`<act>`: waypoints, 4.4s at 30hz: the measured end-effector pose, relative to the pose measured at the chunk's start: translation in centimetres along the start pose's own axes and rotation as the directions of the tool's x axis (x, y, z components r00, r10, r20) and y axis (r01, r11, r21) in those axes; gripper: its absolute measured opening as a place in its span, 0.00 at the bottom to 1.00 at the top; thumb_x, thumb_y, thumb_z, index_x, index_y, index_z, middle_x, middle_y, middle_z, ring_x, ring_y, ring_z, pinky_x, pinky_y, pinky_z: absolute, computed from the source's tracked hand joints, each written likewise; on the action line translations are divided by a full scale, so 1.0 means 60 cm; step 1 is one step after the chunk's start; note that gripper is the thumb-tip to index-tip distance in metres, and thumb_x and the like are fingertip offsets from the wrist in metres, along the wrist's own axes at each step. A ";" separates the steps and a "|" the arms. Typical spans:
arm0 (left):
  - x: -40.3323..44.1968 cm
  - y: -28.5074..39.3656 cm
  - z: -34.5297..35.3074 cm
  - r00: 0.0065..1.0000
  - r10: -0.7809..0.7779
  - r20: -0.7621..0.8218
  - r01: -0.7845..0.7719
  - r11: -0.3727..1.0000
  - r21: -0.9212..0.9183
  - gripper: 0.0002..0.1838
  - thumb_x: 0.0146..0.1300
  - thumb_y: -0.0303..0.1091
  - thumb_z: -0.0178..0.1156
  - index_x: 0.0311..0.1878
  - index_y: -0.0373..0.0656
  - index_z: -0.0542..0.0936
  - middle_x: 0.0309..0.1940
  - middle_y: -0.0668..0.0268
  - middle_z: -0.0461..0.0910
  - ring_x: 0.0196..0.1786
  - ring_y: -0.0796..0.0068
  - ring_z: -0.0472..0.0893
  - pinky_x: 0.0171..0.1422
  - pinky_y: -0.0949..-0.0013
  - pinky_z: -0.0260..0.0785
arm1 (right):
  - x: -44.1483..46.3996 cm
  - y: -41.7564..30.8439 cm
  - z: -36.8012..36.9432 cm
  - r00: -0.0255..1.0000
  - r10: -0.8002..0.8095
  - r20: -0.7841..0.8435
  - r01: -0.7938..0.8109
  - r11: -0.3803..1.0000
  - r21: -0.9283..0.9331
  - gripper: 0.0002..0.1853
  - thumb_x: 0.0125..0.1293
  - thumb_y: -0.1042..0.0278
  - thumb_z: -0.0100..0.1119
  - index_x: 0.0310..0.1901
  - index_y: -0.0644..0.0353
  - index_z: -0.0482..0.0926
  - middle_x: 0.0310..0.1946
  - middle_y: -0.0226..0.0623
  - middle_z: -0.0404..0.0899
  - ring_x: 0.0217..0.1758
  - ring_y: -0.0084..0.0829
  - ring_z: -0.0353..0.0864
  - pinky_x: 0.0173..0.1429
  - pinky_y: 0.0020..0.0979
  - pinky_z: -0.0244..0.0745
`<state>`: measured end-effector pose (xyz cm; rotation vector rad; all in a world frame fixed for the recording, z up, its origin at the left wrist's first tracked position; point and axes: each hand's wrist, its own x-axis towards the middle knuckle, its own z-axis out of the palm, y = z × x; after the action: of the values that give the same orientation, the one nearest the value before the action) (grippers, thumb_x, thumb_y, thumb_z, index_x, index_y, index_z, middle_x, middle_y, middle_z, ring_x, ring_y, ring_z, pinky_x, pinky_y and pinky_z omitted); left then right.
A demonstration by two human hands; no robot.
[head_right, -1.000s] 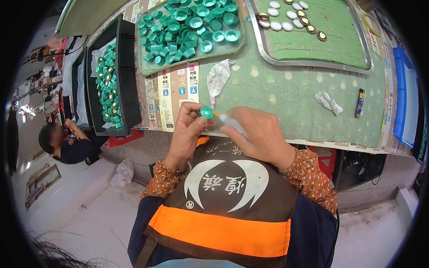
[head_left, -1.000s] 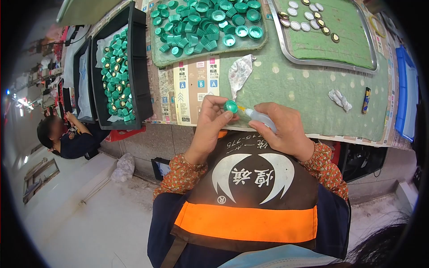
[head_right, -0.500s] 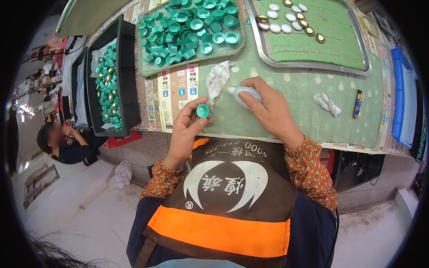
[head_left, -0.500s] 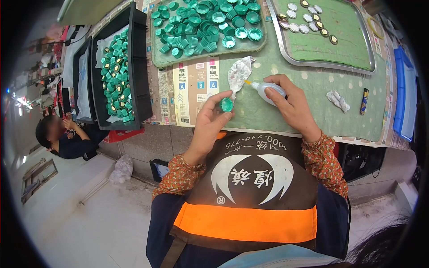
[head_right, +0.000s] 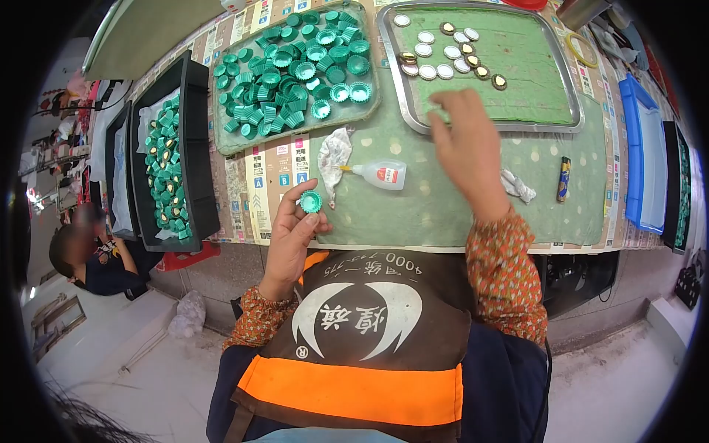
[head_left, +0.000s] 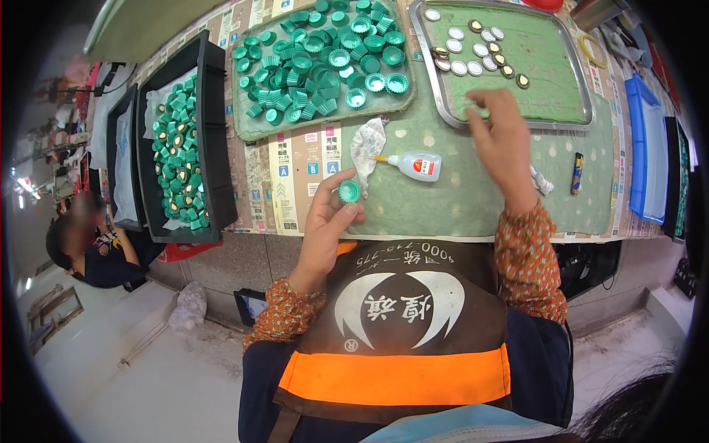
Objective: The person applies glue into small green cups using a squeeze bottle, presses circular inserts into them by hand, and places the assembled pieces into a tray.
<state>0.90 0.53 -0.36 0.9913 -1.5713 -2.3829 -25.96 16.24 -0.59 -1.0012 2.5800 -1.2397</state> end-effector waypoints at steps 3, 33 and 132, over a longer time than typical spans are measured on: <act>0.001 0.003 0.004 1.000 -0.002 0.009 0.002 1.000 0.001 0.29 0.74 0.29 0.57 0.76 0.45 0.64 0.47 0.69 0.75 0.48 0.82 0.77 0.61 0.68 0.75 | 0.064 0.056 -0.001 0.987 -0.125 -0.101 0.087 0.942 -0.323 0.12 0.66 0.70 0.64 0.51 0.55 0.82 0.44 0.41 0.77 0.46 0.45 0.81 0.48 0.44 0.77; 0.017 -0.008 -0.007 0.974 -0.131 0.183 0.185 0.929 -0.320 0.18 0.76 0.36 0.56 0.65 0.44 0.71 0.49 0.57 0.82 0.47 0.76 0.82 0.61 0.62 0.80 | -0.105 0.010 -0.043 0.984 -0.033 0.177 0.059 0.988 -0.144 0.12 0.64 0.78 0.59 0.49 0.59 0.79 0.38 0.45 0.76 0.44 0.49 0.78 0.47 0.45 0.72; -0.026 0.005 0.028 0.958 -0.121 0.261 0.105 0.992 0.075 0.24 0.83 0.37 0.44 0.76 0.37 0.65 0.66 0.58 0.74 0.59 0.73 0.80 0.65 0.68 0.75 | -0.167 -0.119 0.066 0.831 -0.487 0.270 0.419 0.866 0.272 0.19 0.58 0.75 0.70 0.48 0.66 0.73 0.41 0.47 0.73 0.43 0.48 0.77 0.45 0.43 0.76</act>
<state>1.08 2.39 1.02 0.8194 -1.7267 -2.6558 -13.09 16.49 0.25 -1.6806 1.9742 -1.2560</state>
